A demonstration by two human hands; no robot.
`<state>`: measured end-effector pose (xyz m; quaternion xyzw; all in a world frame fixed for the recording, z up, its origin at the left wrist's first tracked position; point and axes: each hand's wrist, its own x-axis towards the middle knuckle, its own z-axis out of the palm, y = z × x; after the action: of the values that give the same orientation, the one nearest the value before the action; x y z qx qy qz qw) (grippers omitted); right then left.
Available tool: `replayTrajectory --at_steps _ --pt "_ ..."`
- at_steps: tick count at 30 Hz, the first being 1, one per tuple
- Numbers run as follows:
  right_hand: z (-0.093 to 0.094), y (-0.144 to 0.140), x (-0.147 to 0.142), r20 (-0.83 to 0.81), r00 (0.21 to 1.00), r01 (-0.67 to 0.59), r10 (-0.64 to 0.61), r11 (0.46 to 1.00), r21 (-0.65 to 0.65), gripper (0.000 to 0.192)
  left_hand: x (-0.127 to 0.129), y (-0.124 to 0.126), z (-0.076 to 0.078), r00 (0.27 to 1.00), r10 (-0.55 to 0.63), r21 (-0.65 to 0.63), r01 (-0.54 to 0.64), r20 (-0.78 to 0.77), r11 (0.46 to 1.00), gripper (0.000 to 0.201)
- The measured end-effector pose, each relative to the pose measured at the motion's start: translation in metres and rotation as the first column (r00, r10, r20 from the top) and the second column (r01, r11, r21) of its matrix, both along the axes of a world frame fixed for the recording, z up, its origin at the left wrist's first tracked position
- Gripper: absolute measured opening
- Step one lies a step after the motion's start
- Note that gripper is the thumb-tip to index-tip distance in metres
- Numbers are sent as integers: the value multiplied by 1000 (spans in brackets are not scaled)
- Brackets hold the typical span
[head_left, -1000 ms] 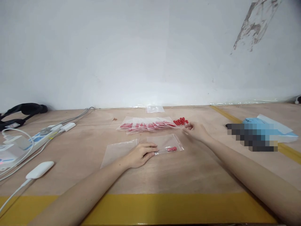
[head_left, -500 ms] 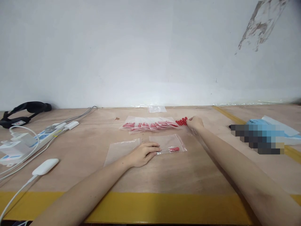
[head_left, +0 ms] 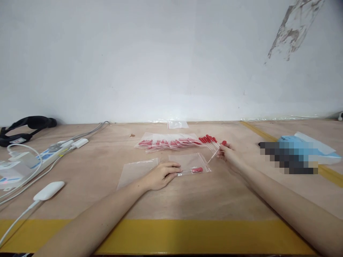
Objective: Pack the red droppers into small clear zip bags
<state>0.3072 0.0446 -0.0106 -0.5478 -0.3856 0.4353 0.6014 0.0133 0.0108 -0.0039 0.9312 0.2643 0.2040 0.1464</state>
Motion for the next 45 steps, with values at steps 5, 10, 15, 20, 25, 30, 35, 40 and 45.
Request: replayTrajectory --at_steps 5,10,15,20,25,30,35,40,45 --pt "-4 -9 -15 -214 975 -82 61 993 -90 15 0 -1 0 1000 13 -2 -13 -11 1000 30" --pt "-4 -20 -20 -202 971 -138 127 990 -41 23 0 -1 1 1000 16 -5 -16 2 1000 31" --pt "-5 -28 -12 62 933 -347 354 932 -104 25 0 -2 1 999 40 -6 -40 12 999 36" --pt "-5 -22 -6 429 778 -456 459 882 -117 31 0 -2 2 999 45 -7 -45 -4 999 37" --pt "-8 -16 -15 560 653 -566 510 820 -86 31 1 -2 3 999 42 -6 -42 -19 999 37" --pt "5 -23 -13 635 470 -745 613 662 -87 28 1 0 2 998 54 7 -53 -34 999 36" --pt "12 -7 11 696 620 -395 362 911 -122 24 1 2 -1 999 42 3 -42 -23 999 33" --pt "8 37 27 860 508 22 -50 999 45 14 0 3 -3 999 44 -21 -44 11 999 32" --pt "5 68 18 906 424 168 3 982 -82 18 0 2 -2 999 33 -23 -33 8 999 32"
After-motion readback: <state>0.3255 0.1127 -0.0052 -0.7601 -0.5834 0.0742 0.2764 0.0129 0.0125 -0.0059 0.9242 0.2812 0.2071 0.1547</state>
